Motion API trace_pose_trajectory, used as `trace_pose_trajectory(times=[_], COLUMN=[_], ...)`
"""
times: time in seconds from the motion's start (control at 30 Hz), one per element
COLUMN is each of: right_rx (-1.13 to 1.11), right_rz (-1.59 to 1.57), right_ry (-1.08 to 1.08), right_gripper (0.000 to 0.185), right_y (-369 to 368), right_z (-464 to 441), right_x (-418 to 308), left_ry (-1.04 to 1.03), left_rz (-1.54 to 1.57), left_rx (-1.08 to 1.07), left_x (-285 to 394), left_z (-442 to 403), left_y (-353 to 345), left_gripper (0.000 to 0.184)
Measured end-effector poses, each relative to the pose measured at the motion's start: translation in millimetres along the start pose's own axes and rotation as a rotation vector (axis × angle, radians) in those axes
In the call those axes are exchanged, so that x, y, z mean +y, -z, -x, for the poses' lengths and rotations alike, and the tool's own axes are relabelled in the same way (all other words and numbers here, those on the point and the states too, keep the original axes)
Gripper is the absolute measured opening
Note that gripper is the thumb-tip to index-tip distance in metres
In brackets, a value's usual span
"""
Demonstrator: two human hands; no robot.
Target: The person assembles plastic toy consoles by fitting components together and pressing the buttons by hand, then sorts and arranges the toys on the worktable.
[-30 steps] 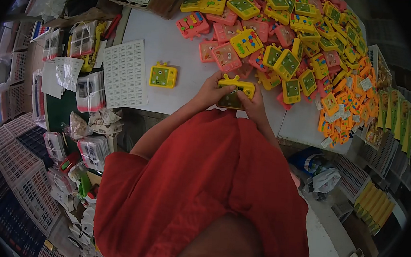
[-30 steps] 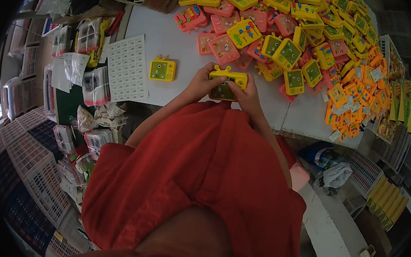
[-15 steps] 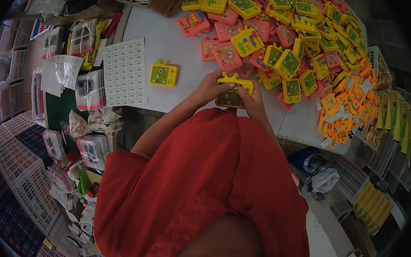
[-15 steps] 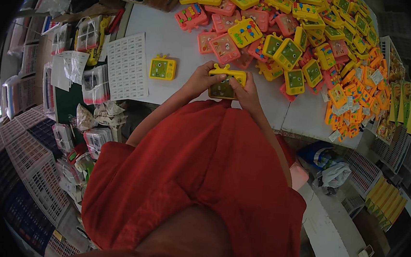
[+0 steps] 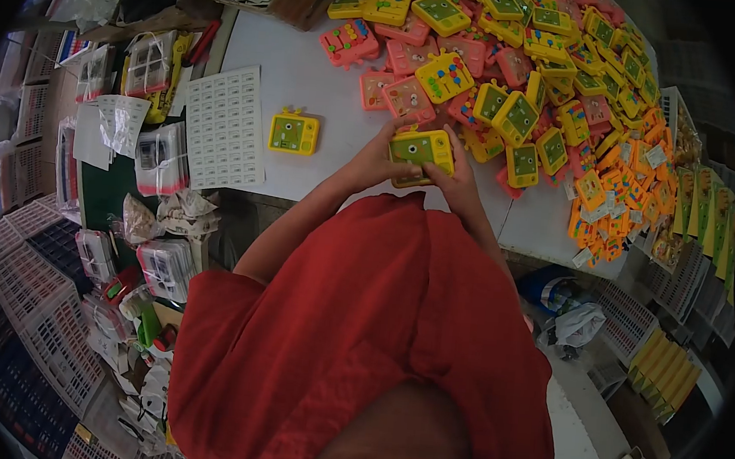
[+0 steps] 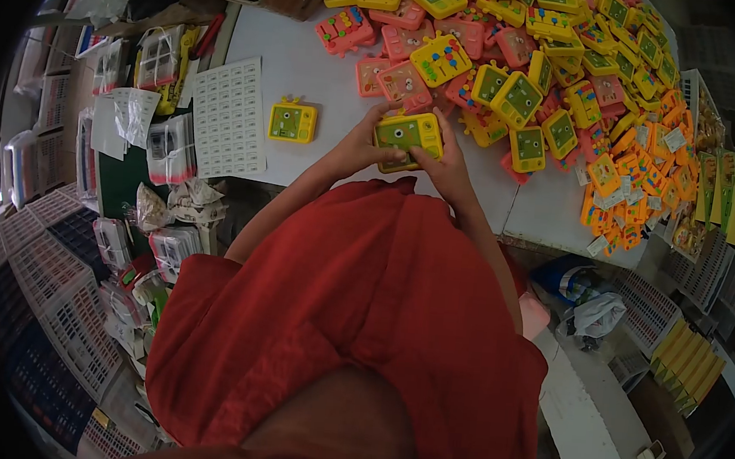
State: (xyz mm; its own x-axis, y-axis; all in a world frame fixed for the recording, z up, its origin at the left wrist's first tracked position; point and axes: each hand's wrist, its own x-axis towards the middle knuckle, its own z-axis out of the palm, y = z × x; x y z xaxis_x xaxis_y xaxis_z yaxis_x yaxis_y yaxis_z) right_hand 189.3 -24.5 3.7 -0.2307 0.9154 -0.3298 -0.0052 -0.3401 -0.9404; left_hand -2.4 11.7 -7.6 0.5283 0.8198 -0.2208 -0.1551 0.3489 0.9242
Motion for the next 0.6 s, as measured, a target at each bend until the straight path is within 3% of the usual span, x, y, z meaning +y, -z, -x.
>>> trace_pose_trajectory(times=[0.1,0.17,0.3,0.37,0.4,0.47,0.53,0.6], right_rx=[0.007,0.002,-0.062,-0.167,-0.169,0.171,0.417,0.425], right_rz=[0.067,-0.284,-0.234,0.134,0.136,0.838,1.081,1.203], right_ry=[0.015,-0.121,-0.096,-0.067,-0.063,0.312,0.29,0.227], right_gripper=[0.076,0.072,0.072,0.077,0.077,0.082,0.09,0.095], right_y=[-8,-23,-28,-31,-23,7,28,42], right_z=[-4,-5,-25,-37,-50,-85,-113,-134], right_x=[10,7,30,33,38,48,42,33], left_ry=[0.004,-0.031,0.038,0.038,0.037,0.03,0.039,0.077], left_rz=[-0.234,-0.353,-0.602,-0.691,-0.777,-0.852,-0.854,-1.002], left_rx=[0.06,0.169,0.351,0.453,0.554,0.72,0.743,0.769], left_x=[-3,-23,-25,-30,-35,-45,-43,-39], left_z=[2,2,15,22,26,40,47,47], left_y=[4,11,26,55,75,119,145,152], left_gripper=[0.087,0.089,0.09,0.088,0.087,0.087,0.087,0.085])
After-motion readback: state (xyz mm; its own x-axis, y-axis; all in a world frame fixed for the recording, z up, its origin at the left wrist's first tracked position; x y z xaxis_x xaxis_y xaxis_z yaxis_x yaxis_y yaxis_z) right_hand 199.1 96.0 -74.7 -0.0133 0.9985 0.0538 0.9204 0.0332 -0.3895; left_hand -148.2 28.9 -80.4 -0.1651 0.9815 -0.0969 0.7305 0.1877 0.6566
